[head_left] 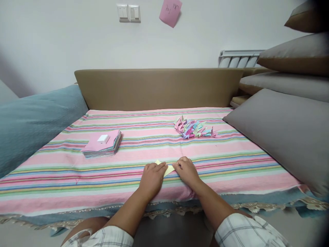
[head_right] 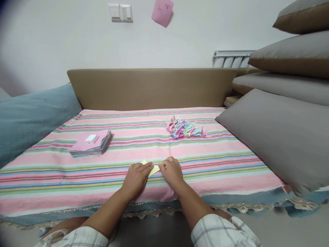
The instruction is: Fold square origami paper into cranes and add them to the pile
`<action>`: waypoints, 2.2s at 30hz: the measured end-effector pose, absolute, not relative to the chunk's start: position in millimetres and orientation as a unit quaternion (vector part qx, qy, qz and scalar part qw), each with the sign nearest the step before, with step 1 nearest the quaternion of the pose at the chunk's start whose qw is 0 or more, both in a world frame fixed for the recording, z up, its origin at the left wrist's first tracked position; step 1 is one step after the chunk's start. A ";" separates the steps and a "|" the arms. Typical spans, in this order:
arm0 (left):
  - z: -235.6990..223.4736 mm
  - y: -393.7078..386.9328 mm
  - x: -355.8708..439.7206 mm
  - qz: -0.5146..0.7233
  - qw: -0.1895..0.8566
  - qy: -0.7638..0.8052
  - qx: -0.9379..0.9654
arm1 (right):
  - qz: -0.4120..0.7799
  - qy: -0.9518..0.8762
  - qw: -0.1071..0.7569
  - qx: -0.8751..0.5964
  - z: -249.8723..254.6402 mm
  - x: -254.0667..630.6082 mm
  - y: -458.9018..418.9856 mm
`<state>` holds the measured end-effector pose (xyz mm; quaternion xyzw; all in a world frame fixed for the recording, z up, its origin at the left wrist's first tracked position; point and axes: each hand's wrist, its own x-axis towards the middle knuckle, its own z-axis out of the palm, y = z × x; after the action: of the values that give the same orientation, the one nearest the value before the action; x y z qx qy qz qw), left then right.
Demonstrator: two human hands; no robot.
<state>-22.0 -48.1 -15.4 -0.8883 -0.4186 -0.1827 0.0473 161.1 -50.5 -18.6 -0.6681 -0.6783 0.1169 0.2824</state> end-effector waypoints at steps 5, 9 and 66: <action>-13.2 -48.3 -20.3 -0.140 0.059 -0.424 -0.893 | 0.109 -0.671 0.281 -0.677 -18.4 157.7 -53.2; -12.2 -49.3 -16.9 -0.116 0.073 -0.436 -0.889 | 0.095 -0.672 0.284 -0.678 -19.7 156.5 -54.7; 1.6 -38.1 -69.5 -0.239 -0.112 -0.536 -0.802 | 0.024 -0.846 0.229 -0.480 -30.7 128.1 -74.9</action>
<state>-69.5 -38.1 1.6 -0.8015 -0.5364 -0.2395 -0.1118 128.1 -74.9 -30.7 -0.4801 -0.8463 0.0240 0.2294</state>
